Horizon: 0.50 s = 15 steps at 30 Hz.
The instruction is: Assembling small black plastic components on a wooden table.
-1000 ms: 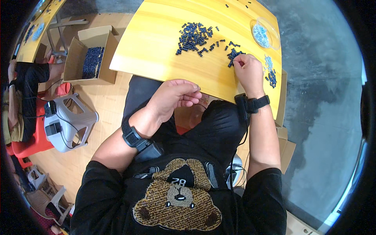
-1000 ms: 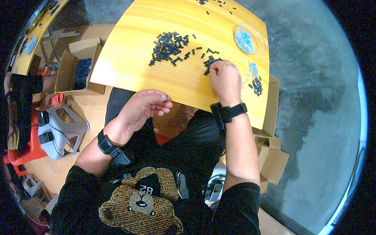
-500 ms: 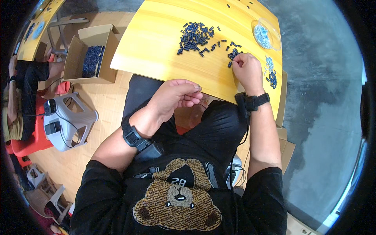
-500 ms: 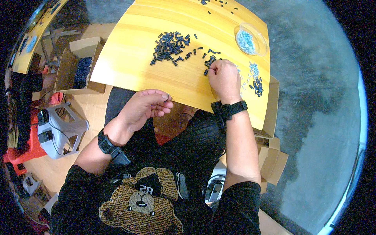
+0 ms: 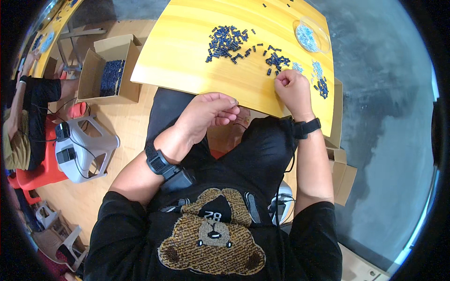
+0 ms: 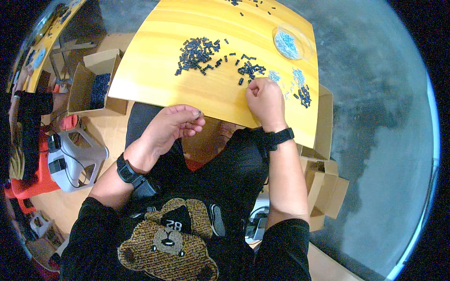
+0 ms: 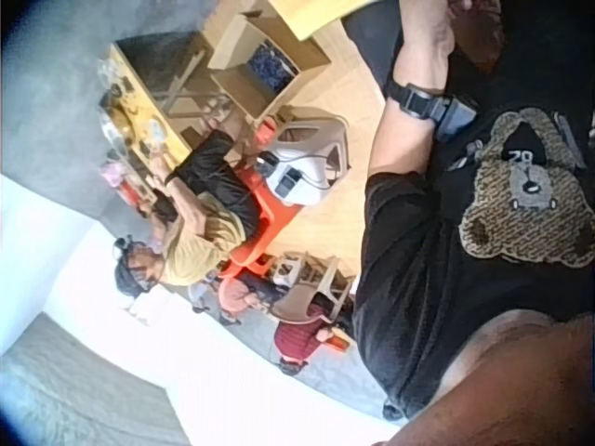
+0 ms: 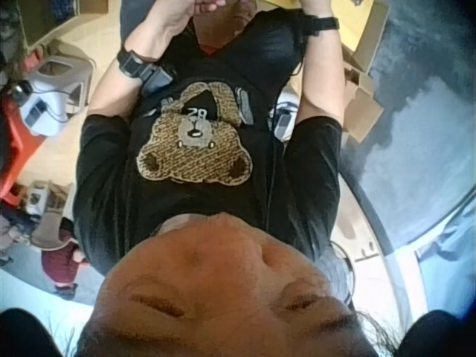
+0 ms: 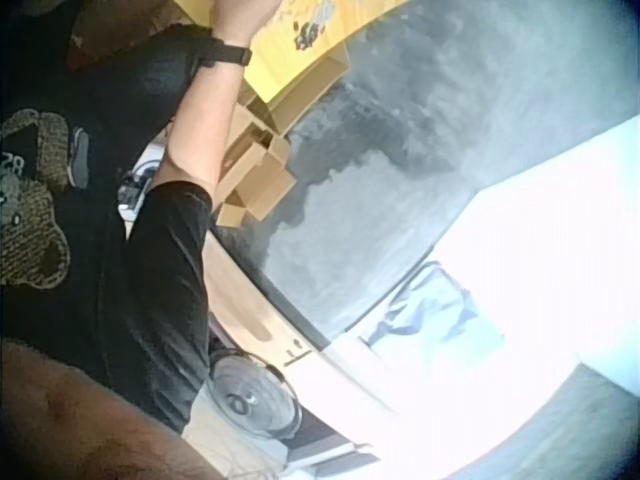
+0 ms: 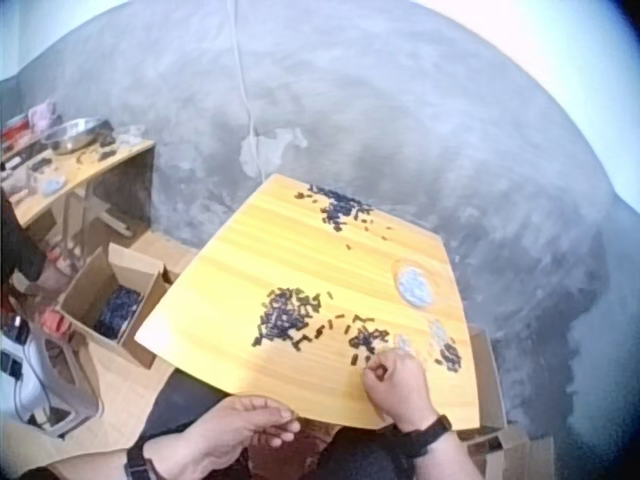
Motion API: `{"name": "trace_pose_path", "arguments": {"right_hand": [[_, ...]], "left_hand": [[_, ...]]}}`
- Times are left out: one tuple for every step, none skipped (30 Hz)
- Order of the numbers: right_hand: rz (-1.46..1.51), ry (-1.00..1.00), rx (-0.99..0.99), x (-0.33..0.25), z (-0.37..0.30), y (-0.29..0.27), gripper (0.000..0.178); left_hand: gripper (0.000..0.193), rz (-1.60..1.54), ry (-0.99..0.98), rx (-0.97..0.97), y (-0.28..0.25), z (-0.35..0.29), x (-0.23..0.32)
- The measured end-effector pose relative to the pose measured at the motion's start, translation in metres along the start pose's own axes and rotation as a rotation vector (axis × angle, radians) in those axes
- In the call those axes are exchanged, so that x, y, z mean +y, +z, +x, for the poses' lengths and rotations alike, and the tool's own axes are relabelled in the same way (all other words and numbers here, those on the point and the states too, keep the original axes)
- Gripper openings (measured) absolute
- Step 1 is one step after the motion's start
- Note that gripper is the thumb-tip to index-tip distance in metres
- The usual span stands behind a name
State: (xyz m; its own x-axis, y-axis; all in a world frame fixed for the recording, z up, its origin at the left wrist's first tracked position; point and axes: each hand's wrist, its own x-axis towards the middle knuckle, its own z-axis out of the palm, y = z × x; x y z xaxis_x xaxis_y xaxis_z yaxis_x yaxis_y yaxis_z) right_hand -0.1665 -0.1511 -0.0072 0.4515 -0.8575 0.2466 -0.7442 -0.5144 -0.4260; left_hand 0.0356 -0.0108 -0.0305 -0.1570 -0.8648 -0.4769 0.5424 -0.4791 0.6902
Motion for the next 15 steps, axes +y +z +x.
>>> {"name": "trace_pose_path", "arguments": {"right_hand": [[0.007,-0.020,0.012,0.000,-0.004,0.000,0.006],[0.022,-0.006,0.003,0.000,-0.009,0.000,0.006],[0.039,-0.002,-0.003,0.000,-0.012,0.000,0.006],[0.036,0.013,-0.002,0.000,-0.015,0.001,0.006],[0.067,0.011,0.000,-0.001,-0.017,0.002,0.006],[0.100,0.026,-0.007,0.000,-0.019,0.001,0.006],[0.098,0.011,0.003,0.001,-0.022,0.000,0.006],[0.115,0.020,0.001,0.002,-0.024,-0.002,0.006],[0.144,0.009,0.004,0.003,-0.026,-0.003,0.008],[0.133,0.028,0.000,0.004,-0.027,-0.004,0.008],[0.123,0.014,0.006,0.006,-0.028,-0.006,0.009],[0.107,0.022,0.004,0.008,-0.029,-0.008,0.011],[0.113,0.002,0.011,0.009,-0.031,-0.008,0.011],[0.112,0.015,0.011,0.010,-0.032,-0.009,0.012],[0.109,0.036,0.008,0.011,-0.033,-0.009,0.012]], "left_hand": [[0.014,0.007,-0.002,0.005,0.001,-0.001,-0.001],[0.014,0.009,-0.006,0.005,0.002,-0.002,-0.002],[0.014,0.015,-0.003,0.012,0.002,-0.002,-0.002],[0.014,0.023,0.003,0.017,0.003,-0.002,-0.002],[0.014,0.024,-0.001,0.014,0.004,-0.003,-0.003],[0.014,0.013,-0.001,0.014,0.004,-0.003,-0.003],[0.014,0.002,0.000,0.015,0.005,-0.003,-0.004],[0.014,0.004,-0.002,0.013,0.005,-0.003,-0.004],[0.014,0.005,0.001,0.020,0.006,-0.003,-0.005],[0.014,0.008,0.007,0.026,0.006,-0.003,-0.005],[0.014,0.007,0.003,0.026,0.006,-0.003,-0.006],[0.014,0.013,0.008,0.024,0.006,-0.003,-0.006],[0.013,0.019,0.013,0.022,0.006,-0.003,-0.006],[0.013,0.019,0.011,0.021,0.007,-0.003,-0.006],[0.013,0.016,0.003,0.015,0.008,-0.003,-0.006]]}}
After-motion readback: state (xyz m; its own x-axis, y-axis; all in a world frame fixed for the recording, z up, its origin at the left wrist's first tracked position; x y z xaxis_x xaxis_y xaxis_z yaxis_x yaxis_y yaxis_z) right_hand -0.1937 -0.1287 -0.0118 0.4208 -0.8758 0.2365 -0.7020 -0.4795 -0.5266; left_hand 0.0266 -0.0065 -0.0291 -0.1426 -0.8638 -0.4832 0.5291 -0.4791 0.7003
